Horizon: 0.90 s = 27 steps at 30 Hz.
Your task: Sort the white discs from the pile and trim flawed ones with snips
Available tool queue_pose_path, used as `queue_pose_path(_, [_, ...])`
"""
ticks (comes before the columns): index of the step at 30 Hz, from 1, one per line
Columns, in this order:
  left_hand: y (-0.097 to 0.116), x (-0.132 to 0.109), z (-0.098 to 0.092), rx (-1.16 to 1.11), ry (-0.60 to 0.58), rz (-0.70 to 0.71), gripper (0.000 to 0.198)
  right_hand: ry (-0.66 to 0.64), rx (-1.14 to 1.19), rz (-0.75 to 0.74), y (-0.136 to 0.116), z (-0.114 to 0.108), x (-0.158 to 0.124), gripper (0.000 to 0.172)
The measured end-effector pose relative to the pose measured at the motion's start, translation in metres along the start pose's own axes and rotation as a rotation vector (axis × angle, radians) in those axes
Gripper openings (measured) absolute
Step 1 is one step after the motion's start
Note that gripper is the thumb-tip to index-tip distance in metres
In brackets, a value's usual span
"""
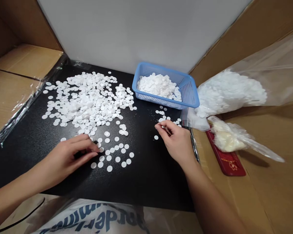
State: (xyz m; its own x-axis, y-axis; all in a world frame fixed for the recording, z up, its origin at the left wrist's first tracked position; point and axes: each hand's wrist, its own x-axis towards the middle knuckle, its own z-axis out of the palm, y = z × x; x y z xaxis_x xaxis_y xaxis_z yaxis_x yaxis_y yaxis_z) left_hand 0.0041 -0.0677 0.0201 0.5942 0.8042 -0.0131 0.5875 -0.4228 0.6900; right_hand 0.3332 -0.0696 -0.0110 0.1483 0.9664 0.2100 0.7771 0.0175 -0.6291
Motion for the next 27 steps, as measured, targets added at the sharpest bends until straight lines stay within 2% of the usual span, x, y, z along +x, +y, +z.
queue_pose_path(3, [-0.004, -0.004, -0.021, -0.041, 0.165, -0.115, 0.020, -0.025, -0.012, -0.071, 0.000, 0.000, 0.001, 0.026])
queue_pose_path(5, [-0.009, -0.009, -0.033, -0.039, 0.274, -0.202, 0.023, -0.047, -0.034, -0.146, -0.001, 0.002, 0.000, 0.032])
queue_pose_path(7, [-0.014, -0.013, -0.040, -0.023, 0.324, -0.255, 0.026, -0.071, -0.061, -0.212, -0.002, 0.006, -0.004, 0.040])
queue_pose_path(9, [-0.018, -0.018, -0.042, 0.003, 0.327, -0.251, 0.028, -0.096, -0.105, -0.260, -0.005, 0.012, -0.009, 0.044])
queue_pose_path(14, [-0.022, -0.023, -0.030, 0.071, 0.308, -0.107, 0.027, -0.139, -0.298, -0.379, -0.007, 0.030, -0.021, 0.048])
queue_pose_path(18, [-0.023, -0.024, -0.013, 0.108, 0.256, 0.061, 0.021, -0.079, -0.409, -0.455, -0.004, 0.041, -0.022, 0.049])
queue_pose_path(22, [-0.023, -0.024, 0.003, 0.187, 0.172, 0.261, 0.026, -0.027, -0.466, -0.464, -0.001, 0.044, -0.020, 0.049])
queue_pose_path(25, [-0.021, -0.021, 0.012, 0.282, 0.124, 0.355, 0.028, 0.024, -0.461, -0.471, -0.010, 0.038, -0.019, 0.041])
queue_pose_path(27, [-0.019, -0.018, 0.015, 0.331, 0.130, 0.357, 0.028, 0.041, -0.371, -0.522, -0.023, 0.033, -0.019, 0.027])
